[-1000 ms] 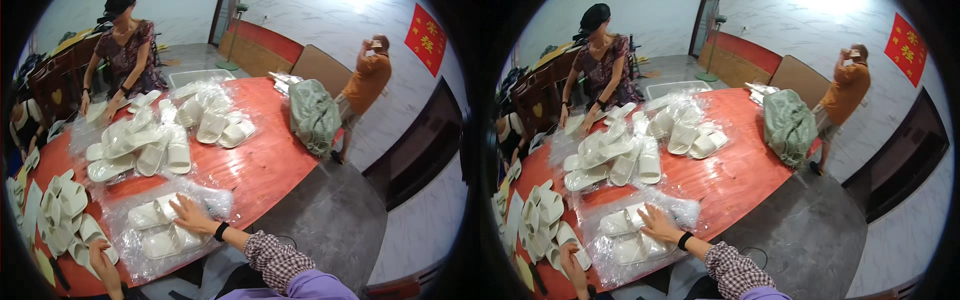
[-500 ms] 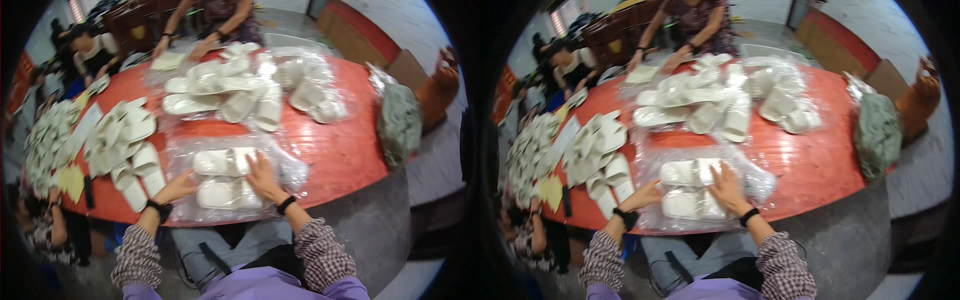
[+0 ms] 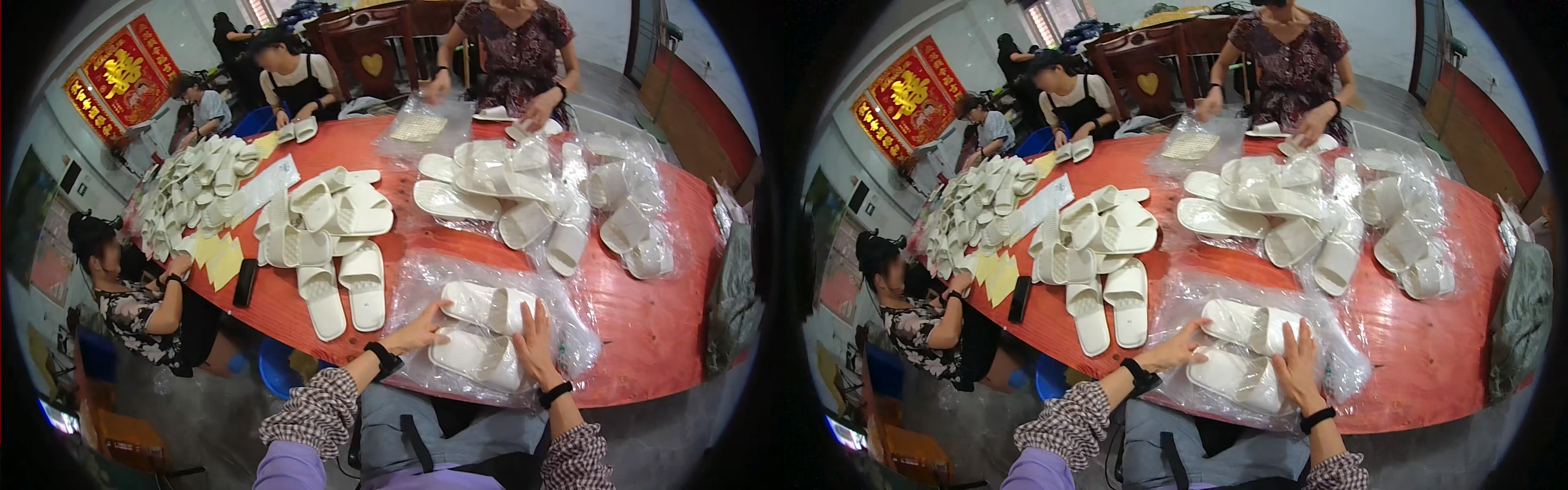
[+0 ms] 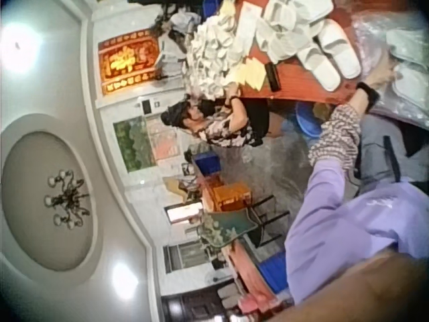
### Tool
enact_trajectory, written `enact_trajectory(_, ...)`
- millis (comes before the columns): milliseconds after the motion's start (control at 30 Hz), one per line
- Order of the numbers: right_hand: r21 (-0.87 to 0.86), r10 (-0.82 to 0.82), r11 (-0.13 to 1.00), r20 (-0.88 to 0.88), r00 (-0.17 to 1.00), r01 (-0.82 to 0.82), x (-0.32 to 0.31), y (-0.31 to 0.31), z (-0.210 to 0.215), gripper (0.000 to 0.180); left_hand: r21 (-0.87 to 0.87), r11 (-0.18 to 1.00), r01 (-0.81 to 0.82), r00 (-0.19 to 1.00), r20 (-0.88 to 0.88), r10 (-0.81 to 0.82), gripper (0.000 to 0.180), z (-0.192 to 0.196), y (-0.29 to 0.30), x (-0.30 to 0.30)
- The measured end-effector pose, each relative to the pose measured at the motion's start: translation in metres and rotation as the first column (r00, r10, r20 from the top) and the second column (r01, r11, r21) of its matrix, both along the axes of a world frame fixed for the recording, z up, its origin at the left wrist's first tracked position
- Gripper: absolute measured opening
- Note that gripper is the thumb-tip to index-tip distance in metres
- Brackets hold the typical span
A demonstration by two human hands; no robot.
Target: The person is putting pairs of white sandals into plastic bags.
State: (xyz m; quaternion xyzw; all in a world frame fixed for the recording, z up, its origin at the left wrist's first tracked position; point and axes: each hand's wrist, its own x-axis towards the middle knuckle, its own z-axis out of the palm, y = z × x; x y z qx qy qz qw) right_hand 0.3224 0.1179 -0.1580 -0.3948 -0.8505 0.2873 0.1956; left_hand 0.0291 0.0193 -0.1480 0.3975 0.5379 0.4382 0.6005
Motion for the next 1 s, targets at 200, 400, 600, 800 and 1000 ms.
enact_trajectory(200, -0.058, -0.002, 0.998, -0.004, 1.0, 0.002, 0.0, 0.0, 0.001, 0.07, 0.129, 0.963, 0.237, 0.97, -0.094, -0.226, 0.087, -0.025, 0.016, 0.0)
enact_trajectory(400, -0.085, -0.015, 0.996, 0.039, 0.999, 0.018, 0.005, 0.002, -0.011, 0.077, 0.173, 0.977, 0.122, 0.983, -0.159, -0.095, 0.066, 0.008, -0.005, -0.004)
enact_trajectory(600, 0.023, 0.05, 0.998, 0.286, 0.957, -0.059, -0.001, 0.002, -0.007, 0.095, 0.177, 0.95, -0.256, 0.935, -0.206, 0.29, 0.054, 0.037, -0.058, -0.08)
enact_trajectory(800, 0.053, 0.051, 0.996, 0.389, 0.92, -0.077, -0.004, -0.003, -0.003, 0.102, 0.062, 0.763, -0.643, 0.765, 0.007, 0.644, 0.051, 0.097, -0.141, -0.17)
enact_trajectory(1000, 0.034, 0.054, 0.997, 0.441, 0.896, -0.076, -0.003, -0.006, 0.008, 0.104, 0.335, 0.526, -0.782, 0.593, 0.139, 0.793, 0.052, 0.138, -0.138, -0.251)
